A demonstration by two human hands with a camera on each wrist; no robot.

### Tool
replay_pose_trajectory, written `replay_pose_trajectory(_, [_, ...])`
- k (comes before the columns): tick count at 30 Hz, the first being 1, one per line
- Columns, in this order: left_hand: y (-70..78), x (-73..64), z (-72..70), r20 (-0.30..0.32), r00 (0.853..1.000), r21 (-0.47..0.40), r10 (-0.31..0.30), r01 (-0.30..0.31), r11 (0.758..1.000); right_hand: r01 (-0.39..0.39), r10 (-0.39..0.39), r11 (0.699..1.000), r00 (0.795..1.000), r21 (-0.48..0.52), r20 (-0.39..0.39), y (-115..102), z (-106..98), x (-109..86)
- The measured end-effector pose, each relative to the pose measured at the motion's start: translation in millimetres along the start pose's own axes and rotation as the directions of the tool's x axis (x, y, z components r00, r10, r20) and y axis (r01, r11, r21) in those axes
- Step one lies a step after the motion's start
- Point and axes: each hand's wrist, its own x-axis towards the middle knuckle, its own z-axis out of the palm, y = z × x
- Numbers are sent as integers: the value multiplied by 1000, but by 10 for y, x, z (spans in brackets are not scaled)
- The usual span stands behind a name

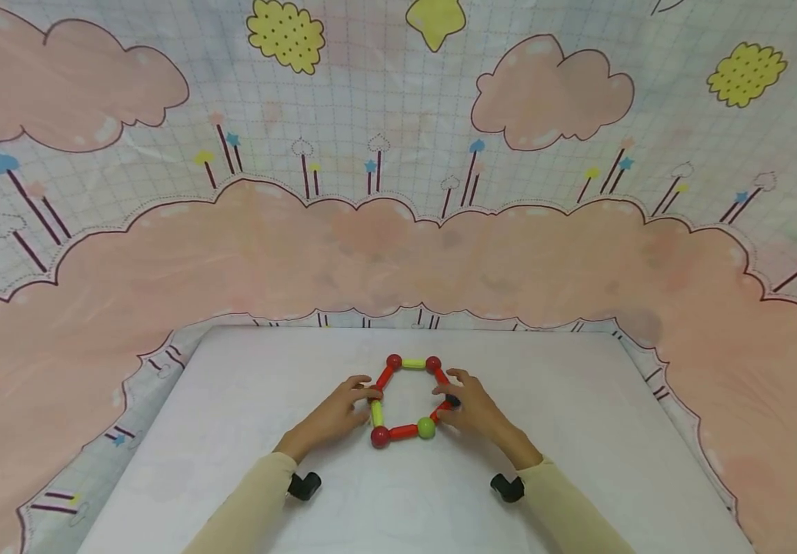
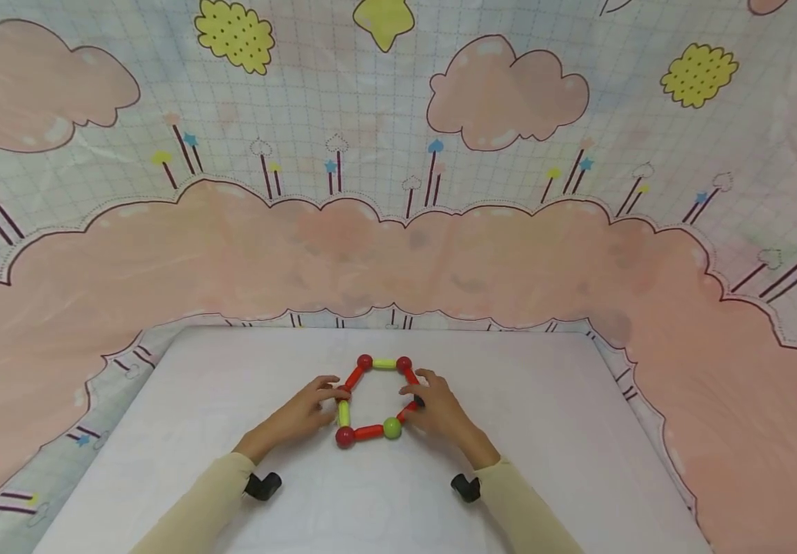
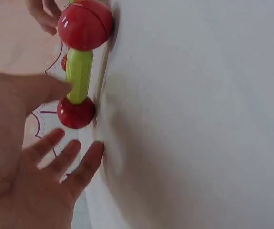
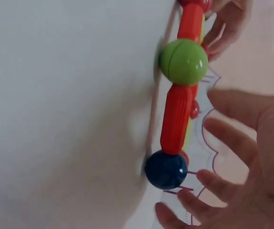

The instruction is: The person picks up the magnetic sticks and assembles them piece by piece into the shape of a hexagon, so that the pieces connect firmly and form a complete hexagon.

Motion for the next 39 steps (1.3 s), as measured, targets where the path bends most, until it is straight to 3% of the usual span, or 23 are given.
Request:
replay_pose_trajectory(3, [-18, -34, -35, 68, 997, -16, 31, -30, 999, 3, -6, 1000, 995, 30, 95, -19, 18, -60])
replay_pose_trajectory(6, [-31, -26, -24, 81, 995, -5, 63, -63, 998, 0, -4, 1000, 991, 30, 137, -10, 54, -92])
replay_pose_trajectory(12, [-20, 8, 20, 63, 995, 15, 78, -79, 997, 2, -7, 999, 991, 32, 137, 30, 95, -113])
replay_pose_trajectory(23, [48, 43, 100, 49, 999, 68, 24, -27, 997, 17, -26, 998, 984, 53, 177, 104, 58, -177])
replay_pose_trajectory(31, [61, 40, 113, 37, 999, 79, 21, -24, 997, -46, 38, 997, 990, 57, 136, 142, 31, -215])
replay_pose_trajectory(35, [52, 23, 90, 27, 999, 70, 22, -24, 997, -107, 105, 988, 994, 113, 24, 184, -27, -208])
replay_pose_trajectory(39, [45, 22, 78, 12, 999, 40, 42, -42, 998, -111, 122, 984, 990, 142, -68, 234, -42, -160])
